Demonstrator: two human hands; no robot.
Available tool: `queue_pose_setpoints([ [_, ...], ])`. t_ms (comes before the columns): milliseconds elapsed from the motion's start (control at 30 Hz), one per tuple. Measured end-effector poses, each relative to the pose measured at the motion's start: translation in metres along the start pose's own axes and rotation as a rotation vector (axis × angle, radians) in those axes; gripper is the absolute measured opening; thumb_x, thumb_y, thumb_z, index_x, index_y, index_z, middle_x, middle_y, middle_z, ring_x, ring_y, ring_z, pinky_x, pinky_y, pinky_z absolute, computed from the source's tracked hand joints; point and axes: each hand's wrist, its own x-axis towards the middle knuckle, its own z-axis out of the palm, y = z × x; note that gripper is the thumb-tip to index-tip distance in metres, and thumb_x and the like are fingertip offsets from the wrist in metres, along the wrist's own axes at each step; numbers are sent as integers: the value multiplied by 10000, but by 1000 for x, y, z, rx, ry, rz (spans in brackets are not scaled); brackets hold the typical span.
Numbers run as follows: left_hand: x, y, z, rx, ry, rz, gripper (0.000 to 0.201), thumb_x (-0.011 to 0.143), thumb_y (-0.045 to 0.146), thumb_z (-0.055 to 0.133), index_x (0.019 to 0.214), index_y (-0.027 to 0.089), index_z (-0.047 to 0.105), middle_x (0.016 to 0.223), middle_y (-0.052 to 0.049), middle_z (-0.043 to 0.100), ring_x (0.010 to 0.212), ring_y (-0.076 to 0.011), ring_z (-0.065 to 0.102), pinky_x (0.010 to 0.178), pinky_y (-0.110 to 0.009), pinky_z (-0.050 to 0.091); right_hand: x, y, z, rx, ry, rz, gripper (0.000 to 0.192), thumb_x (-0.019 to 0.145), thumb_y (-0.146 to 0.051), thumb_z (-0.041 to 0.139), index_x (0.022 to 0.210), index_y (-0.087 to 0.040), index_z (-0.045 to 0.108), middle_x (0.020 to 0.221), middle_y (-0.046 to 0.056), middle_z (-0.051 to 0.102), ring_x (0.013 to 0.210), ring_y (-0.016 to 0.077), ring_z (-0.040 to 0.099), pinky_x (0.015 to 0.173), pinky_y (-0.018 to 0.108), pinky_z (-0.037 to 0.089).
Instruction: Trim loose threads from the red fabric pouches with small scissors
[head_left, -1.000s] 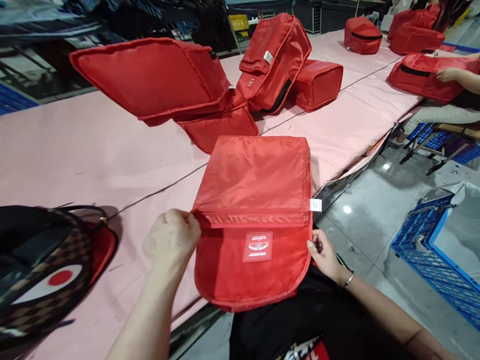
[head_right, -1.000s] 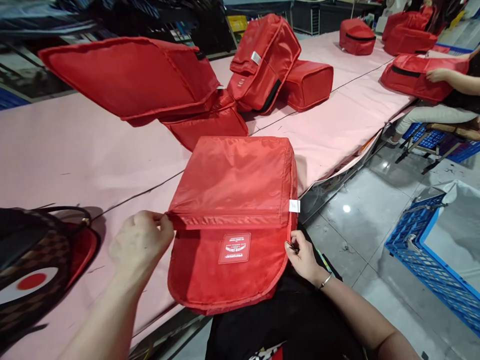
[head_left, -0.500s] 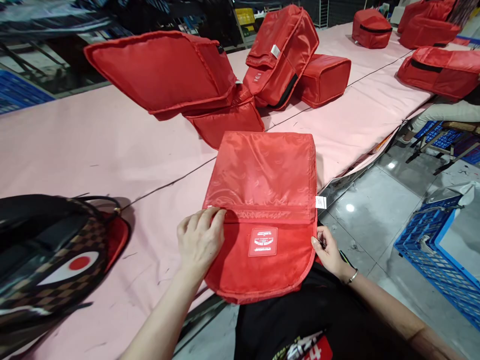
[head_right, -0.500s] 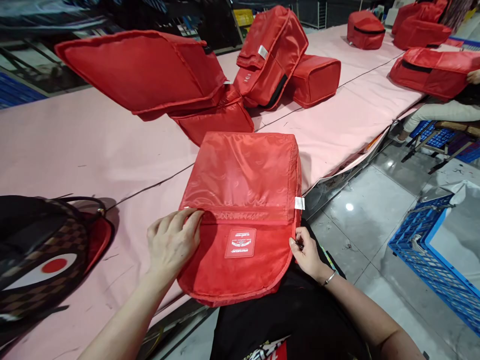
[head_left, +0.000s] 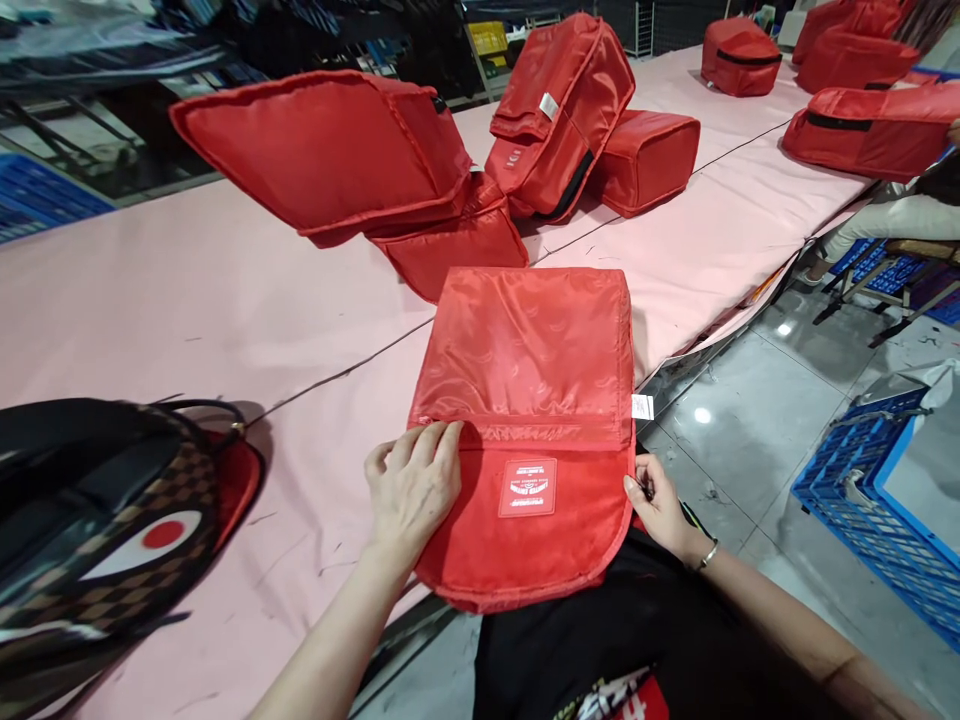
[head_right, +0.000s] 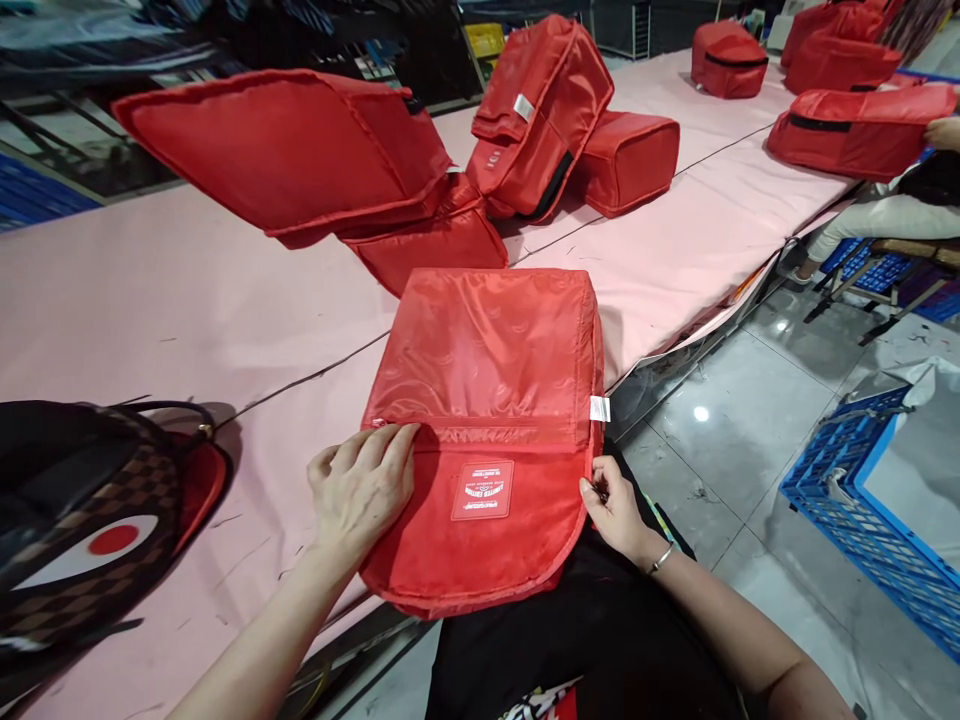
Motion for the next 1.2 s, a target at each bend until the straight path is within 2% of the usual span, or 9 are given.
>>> queue_pose_setpoints([
  [200,3,4,-2,-11,-79,22,379,921,255,325,1254,204,498,1207,-107,565,1132,-267,468,957,-455,241,0,2,0,1,4,-8,146,902,-324,447,973,-197,466,706,-38,397,596,101,374,577,236,342],
  [367,0,10,-1,-27,-146,-32,491,904,382,374,1353,185,394,1237,-170,510,1118,-309,447,957,-500,258,0,7,1,1,8,-7,149,900,-328,453,974,-199,465,715,-35,403,601,103,381,577,237,344],
  [533,11,18,3,-14,-151,-78,579,864,484,425,1311,115,440,1179,-204,524,1088,-341,448,938,-529,298,-1,10,5,-4,28,-7,138,903,-325,453,956,-198,465,711,-37,392,606,101,387,583,235,348],
  [667,10,44,10,-114,-101,36,555,862,504,414,1251,117,506,1258,-210,485,1208,-342,400,1022,-526,273,-1,12,10,25,41,-24,163,908,-346,440,966,-197,471,726,-24,446,621,110,420,593,239,374],
  [833,9,92,17,-457,-140,289,601,910,456,318,1395,102,292,1388,-177,395,1302,-254,348,1064,-440,319,-1,12,13,78,57,-44,219,905,-402,438,972,-200,487,723,-8,496,630,124,465,575,236,408],
  [967,33,77,17,-443,-167,233,458,926,387,269,1215,148,533,1195,-148,576,1116,-247,533,967,-424,414,-1,12,15,94,62,-48,256,898,-446,442,946,-202,504,699,-10,486,614,126,459,563,231,412],
  [1100,64,52,9,-267,-211,-29,374,896,307,315,984,139,637,983,-162,645,945,-293,597,851,-441,449,-1,14,20,122,96,-74,281,882,-476,462,930,-204,513,682,-11,481,602,128,448,555,232,408],
  [1133,69,55,5,-267,-222,-39,348,885,285,331,972,139,635,990,-163,644,959,-292,593,854,-428,446,-1,15,22,134,99,-74,287,879,-485,465,931,-206,514,685,-9,487,602,131,450,558,235,410],
  [1200,72,72,-3,-339,-286,88,315,879,256,340,958,154,627,979,-142,649,956,-261,597,845,-377,451,-1,17,23,157,94,-67,293,876,-498,464,936,-216,516,698,-2,500,608,139,462,569,244,417],
])
